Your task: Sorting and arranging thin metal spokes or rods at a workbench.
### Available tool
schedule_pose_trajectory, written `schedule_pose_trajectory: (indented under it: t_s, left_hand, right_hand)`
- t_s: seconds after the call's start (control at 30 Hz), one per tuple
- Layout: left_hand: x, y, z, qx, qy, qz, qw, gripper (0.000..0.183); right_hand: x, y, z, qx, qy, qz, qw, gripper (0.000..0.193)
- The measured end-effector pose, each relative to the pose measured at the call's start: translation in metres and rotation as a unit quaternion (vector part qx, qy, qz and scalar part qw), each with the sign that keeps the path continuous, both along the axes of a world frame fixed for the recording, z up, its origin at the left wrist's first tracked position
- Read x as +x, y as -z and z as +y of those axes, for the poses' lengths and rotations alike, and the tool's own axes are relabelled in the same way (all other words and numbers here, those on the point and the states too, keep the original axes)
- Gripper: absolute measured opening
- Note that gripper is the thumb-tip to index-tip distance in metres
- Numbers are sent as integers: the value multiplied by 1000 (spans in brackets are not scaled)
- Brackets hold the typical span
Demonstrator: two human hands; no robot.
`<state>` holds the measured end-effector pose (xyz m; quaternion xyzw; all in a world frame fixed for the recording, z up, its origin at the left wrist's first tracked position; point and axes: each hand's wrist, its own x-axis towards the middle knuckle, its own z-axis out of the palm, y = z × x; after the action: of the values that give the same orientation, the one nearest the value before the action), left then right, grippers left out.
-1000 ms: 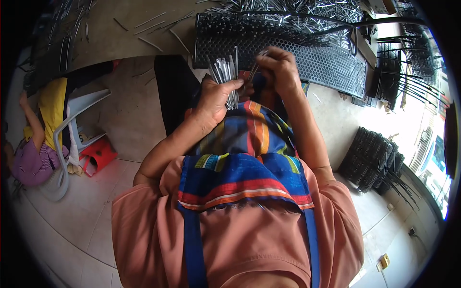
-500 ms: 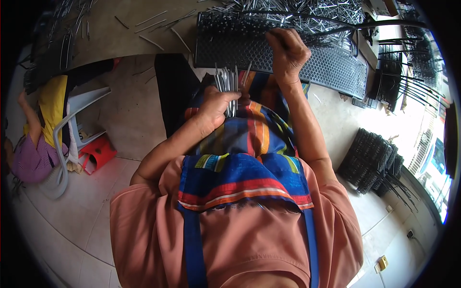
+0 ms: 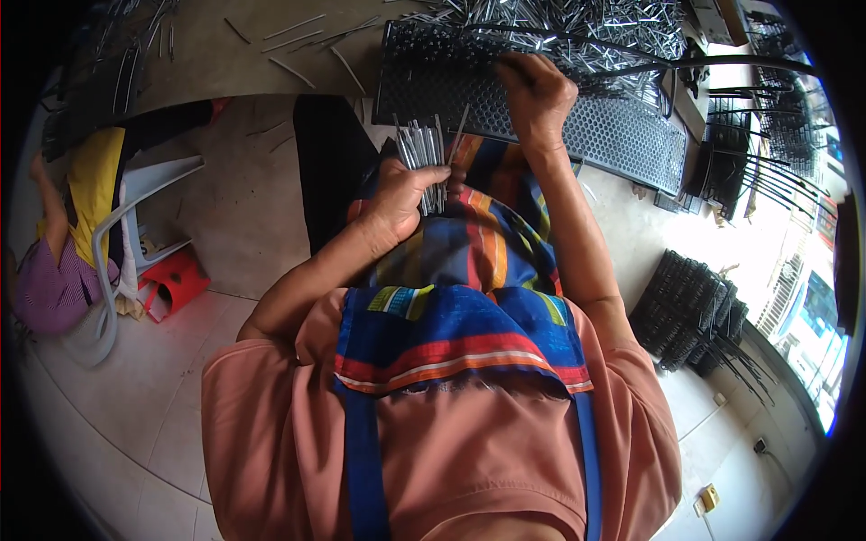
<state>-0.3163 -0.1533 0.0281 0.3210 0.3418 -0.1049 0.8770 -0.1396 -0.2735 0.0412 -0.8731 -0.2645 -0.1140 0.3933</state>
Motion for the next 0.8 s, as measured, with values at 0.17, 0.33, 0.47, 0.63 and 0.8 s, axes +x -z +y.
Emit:
schedule_pose_trajectory:
  t_s: [0.17,0.33,0.47,0.63,0.8]
  left_hand:
    - [-10,6,8,-8,30,12,999,13]
    - [-7,5,7,-21,33,-4,999,14]
    - [-10,7,7,-11,36,-21,999,18]
    - [-10,5,5,-30,83,-40,995,22]
    - [-9,6,6,3,32,-43,999,23]
  right_hand:
    - [-3,2,-5,41,2,48,998,14]
    - [-6,0,3,48,-6,-6,999,13]
    - [-6,-6,-1,-36,10,-6,999,15]
    - [-9,3,-13,-20,17,-2,1000,19]
    - [-7,2,-9,-24,14,-19,999,21]
